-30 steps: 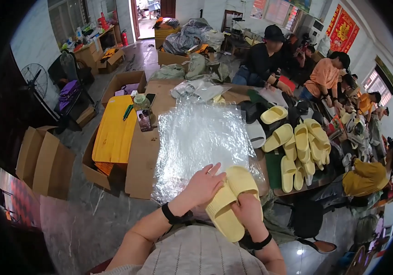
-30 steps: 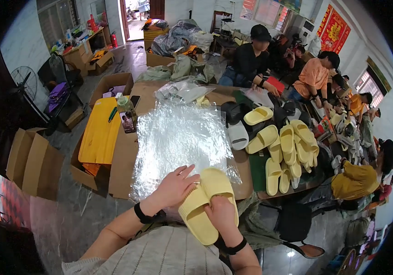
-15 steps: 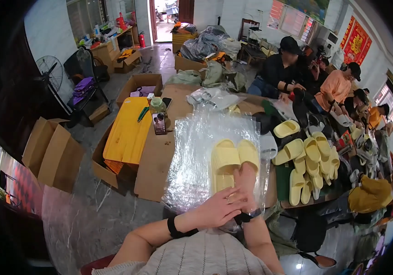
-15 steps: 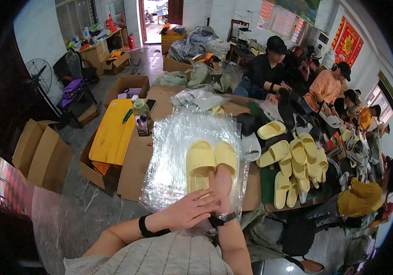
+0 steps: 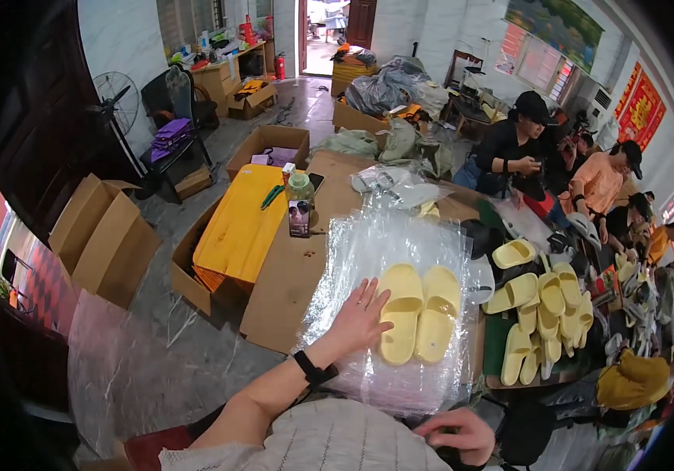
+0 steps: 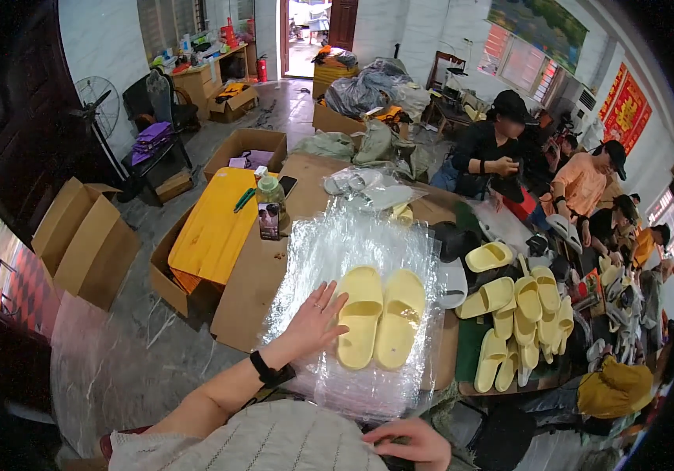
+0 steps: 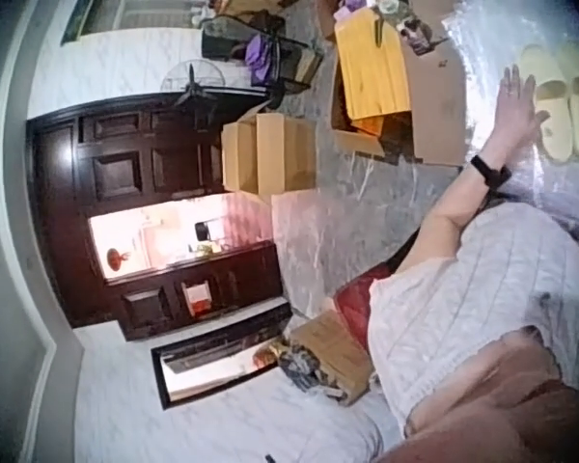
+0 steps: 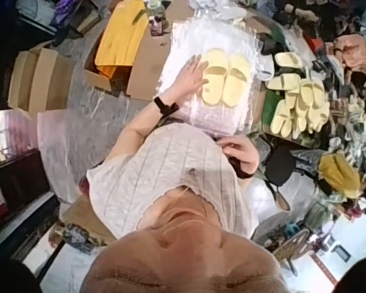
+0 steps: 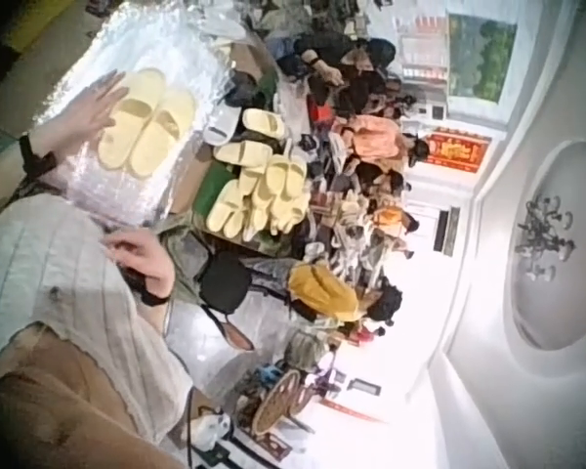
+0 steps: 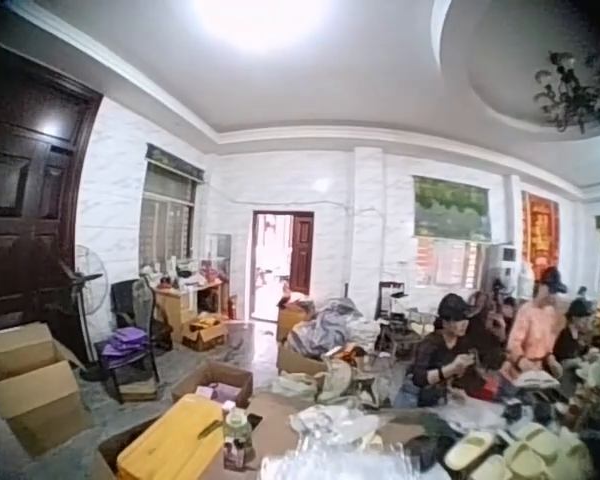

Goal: Sorting and organizing manufactured slippers and plastic bags at a factory workstation.

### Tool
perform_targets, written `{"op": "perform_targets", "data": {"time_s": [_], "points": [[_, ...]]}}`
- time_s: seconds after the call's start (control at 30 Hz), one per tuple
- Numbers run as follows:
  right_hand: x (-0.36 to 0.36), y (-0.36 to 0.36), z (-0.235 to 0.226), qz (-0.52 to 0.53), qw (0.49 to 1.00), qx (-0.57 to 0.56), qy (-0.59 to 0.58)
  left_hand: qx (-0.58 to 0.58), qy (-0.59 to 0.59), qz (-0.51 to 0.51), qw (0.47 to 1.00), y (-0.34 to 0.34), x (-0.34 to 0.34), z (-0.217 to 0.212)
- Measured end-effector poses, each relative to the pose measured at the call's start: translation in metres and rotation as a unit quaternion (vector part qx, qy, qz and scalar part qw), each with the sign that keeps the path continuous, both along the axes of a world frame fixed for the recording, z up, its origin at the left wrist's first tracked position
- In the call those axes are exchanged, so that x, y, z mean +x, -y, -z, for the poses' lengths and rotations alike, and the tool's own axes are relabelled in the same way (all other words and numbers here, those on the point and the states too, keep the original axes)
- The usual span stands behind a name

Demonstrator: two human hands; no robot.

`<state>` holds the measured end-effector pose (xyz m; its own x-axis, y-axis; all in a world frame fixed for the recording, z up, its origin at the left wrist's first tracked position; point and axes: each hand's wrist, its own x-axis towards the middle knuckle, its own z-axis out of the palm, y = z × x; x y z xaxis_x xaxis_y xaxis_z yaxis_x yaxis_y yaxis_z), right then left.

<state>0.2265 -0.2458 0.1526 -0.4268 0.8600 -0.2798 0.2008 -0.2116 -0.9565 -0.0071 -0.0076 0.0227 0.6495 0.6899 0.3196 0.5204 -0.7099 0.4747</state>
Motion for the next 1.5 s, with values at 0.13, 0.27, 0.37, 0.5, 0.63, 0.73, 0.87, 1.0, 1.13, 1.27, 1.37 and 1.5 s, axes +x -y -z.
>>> {"op": "perform_targets", "data": {"time_s": [0.13, 0.27, 0.37, 0.5, 0.63, 0.73, 0.87, 1.0, 1.13, 1.27, 1.37, 1.5], "points": [[-0.008, -0.022, 0.012, 0.392, 0.917, 0.079, -0.007, -0.046, -0.008, -0.007, 0.999, -0.002, 0.001, 0.021], [-0.017, -0.102, 0.055, 0.437, 0.831, 0.226, 0.258, -0.063, 0.006, -0.008, 0.998, 0.0, -0.001, 0.029], [-0.03, -0.136, 0.077, 0.4, 0.817, 0.109, 0.401, -0.065, 0.016, -0.006, 0.998, 0.002, -0.002, 0.029], [-0.032, -0.159, 0.114, 0.387, 0.754, 0.104, 0.52, -0.058, -0.004, -0.002, 0.998, 0.005, -0.001, 0.027], [-0.029, -0.173, 0.15, 0.416, 0.748, 0.191, 0.481, -0.057, -0.025, 0.003, 0.998, 0.003, 0.004, 0.031], [-0.035, -0.188, 0.143, 0.368, 0.774, 0.134, 0.497, -0.036, -0.028, -0.016, 0.999, 0.003, -0.001, 0.033], [-0.035, -0.198, 0.137, 0.386, 0.769, 0.105, 0.499, -0.049, -0.019, -0.004, 0.999, 0.001, 0.001, 0.034], [-0.025, -0.205, 0.139, 0.389, 0.78, 0.114, 0.477, -0.068, -0.025, 0.004, 0.997, 0.0, 0.009, 0.032], [-0.015, -0.199, 0.159, 0.418, 0.766, 0.178, 0.455, -0.085, 0.028, -0.006, 0.996, -0.004, 0.01, 0.051], [-0.007, -0.155, 0.148, 0.441, 0.771, 0.118, 0.445, -0.104, 0.036, -0.02, 0.994, -0.005, 0.009, 0.062], [0.002, -0.097, 0.153, 0.463, 0.783, 0.123, 0.396, -0.101, -0.013, -0.018, 0.995, 0.002, 0.013, 0.037], [0.035, -0.003, 0.177, 0.606, 0.732, 0.057, 0.306, -0.07, -0.02, 0.002, 0.997, -0.003, 0.004, 0.049]]}}
